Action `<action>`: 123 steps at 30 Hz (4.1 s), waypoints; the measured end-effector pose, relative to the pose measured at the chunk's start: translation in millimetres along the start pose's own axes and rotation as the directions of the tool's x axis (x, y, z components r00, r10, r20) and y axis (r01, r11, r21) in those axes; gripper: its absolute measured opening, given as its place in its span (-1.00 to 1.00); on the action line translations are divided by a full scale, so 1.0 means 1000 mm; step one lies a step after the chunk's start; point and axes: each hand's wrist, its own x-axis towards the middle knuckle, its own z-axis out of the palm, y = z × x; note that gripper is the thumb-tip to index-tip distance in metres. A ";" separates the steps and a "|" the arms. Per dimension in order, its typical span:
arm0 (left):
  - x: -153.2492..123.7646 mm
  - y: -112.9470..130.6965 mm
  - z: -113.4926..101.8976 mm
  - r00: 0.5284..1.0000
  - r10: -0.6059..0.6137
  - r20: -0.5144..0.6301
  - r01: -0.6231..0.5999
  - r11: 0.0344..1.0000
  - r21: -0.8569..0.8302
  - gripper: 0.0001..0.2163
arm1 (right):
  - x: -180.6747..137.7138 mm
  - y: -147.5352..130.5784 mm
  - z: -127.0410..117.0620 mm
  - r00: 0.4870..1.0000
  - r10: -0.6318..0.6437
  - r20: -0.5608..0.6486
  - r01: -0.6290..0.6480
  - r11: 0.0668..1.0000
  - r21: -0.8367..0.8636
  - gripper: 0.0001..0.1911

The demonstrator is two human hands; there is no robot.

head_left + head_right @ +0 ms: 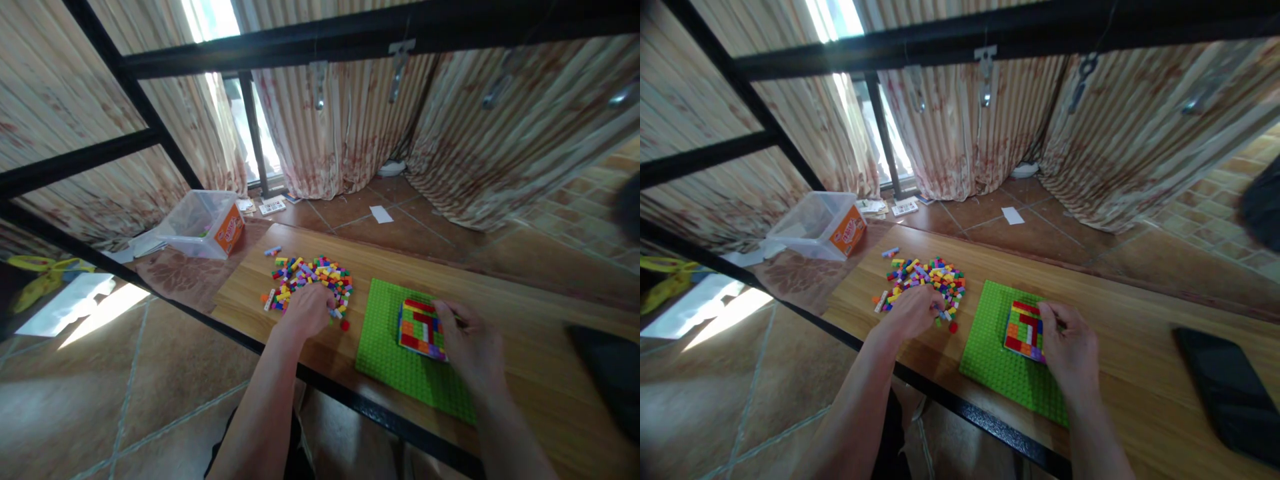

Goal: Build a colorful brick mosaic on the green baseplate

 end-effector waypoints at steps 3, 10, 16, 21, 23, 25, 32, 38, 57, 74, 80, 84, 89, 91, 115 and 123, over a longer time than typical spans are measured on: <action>0.001 -0.004 0.004 1.000 0.019 -0.019 -0.020 1.000 -0.007 -0.75 | -0.001 0.000 -0.001 1.000 -0.019 -0.020 0.019 1.000 0.001 -0.57; 0.002 -0.007 0.006 0.998 0.052 -0.039 -0.053 0.998 -0.032 -0.80 | 0.000 0.002 -0.001 0.999 -0.032 -0.007 0.032 0.999 -0.006 -0.56; 0.006 -0.005 -0.001 0.987 0.123 -0.104 -0.143 0.966 -0.214 -0.82 | -0.001 0.000 -0.001 0.999 -0.036 -0.034 0.036 0.999 0.025 -0.59; 0.009 -0.001 -0.003 0.951 0.217 -0.220 -0.284 0.894 -0.347 -0.83 | -0.004 -0.007 0.000 0.996 -0.064 -0.057 0.067 0.996 0.052 -0.60; 0.010 0.002 -0.002 0.938 0.237 -0.254 -0.321 0.870 -0.373 -0.85 | -0.006 -0.010 0.000 0.989 -0.103 -0.107 0.109 0.993 0.048 -0.62; 0.011 0.005 0.001 0.935 0.232 -0.266 -0.326 0.859 -0.395 -0.86 | -0.008 -0.013 0.001 0.971 -0.173 -0.165 0.177 0.984 0.011 -0.64; 0.012 0.035 0.016 0.957 0.210 -0.199 -0.277 0.864 -0.421 -0.85 | -0.018 -0.029 0.005 0.908 -0.403 -0.120 0.403 0.915 -0.021 -0.74; 0.018 0.064 0.032 0.937 0.278 -0.212 -0.349 0.767 -0.538 -0.89 | -0.023 -0.035 0.010 0.877 -0.478 0.050 0.475 0.878 0.060 -0.77; 0.034 0.086 0.062 0.990 0.011 -0.140 -0.105 0.722 -0.684 -0.62 | -0.001 -0.004 -0.012 0.972 -0.232 -0.032 0.235 0.964 0.124 -0.77; 0.013 0.100 0.068 0.989 0.003 -0.147 -0.101 0.742 -0.663 -0.52 | -0.002 -0.008 0.006 0.997 -0.071 -0.032 0.077 0.973 0.216 -0.82; 0.012 0.104 0.067 0.988 -0.013 -0.154 -0.093 0.747 -0.658 -0.53 | -0.002 -0.008 0.007 1.000 -0.005 -0.012 0.008 0.954 0.301 -0.82; 0.010 0.104 0.069 0.987 -0.020 -0.162 -0.095 0.738 -0.668 -0.54 | -0.001 -0.004 0.011 0.999 0.053 -0.002 -0.049 0.941 0.336 -0.83; 0.016 0.103 0.071 0.980 -0.026 -0.196 -0.115 0.734 -0.669 -0.55 | 0.002 0.000 0.014 0.993 0.118 0.022 -0.118 0.920 0.375 -0.79; 0.026 0.102 0.072 0.974 -0.052 -0.218 -0.118 0.709 -0.695 -0.58 | 0.003 0.001 0.014 0.985 0.169 0.035 -0.170 0.910 0.379 -0.73; 0.055 0.108 0.085 0.988 -0.117 -0.102 -0.028 0.512 -0.859 -0.79 | 0.001 0.003 0.015 0.985 0.152 0.078 -0.169 0.924 0.344 -0.59; 0.054 0.106 0.087 0.987 -0.141 -0.072 0.002 0.467 -0.884 -0.73 | 0.002 0.004 0.008 0.966 0.226 0.127 -0.259 0.857 0.445 -0.56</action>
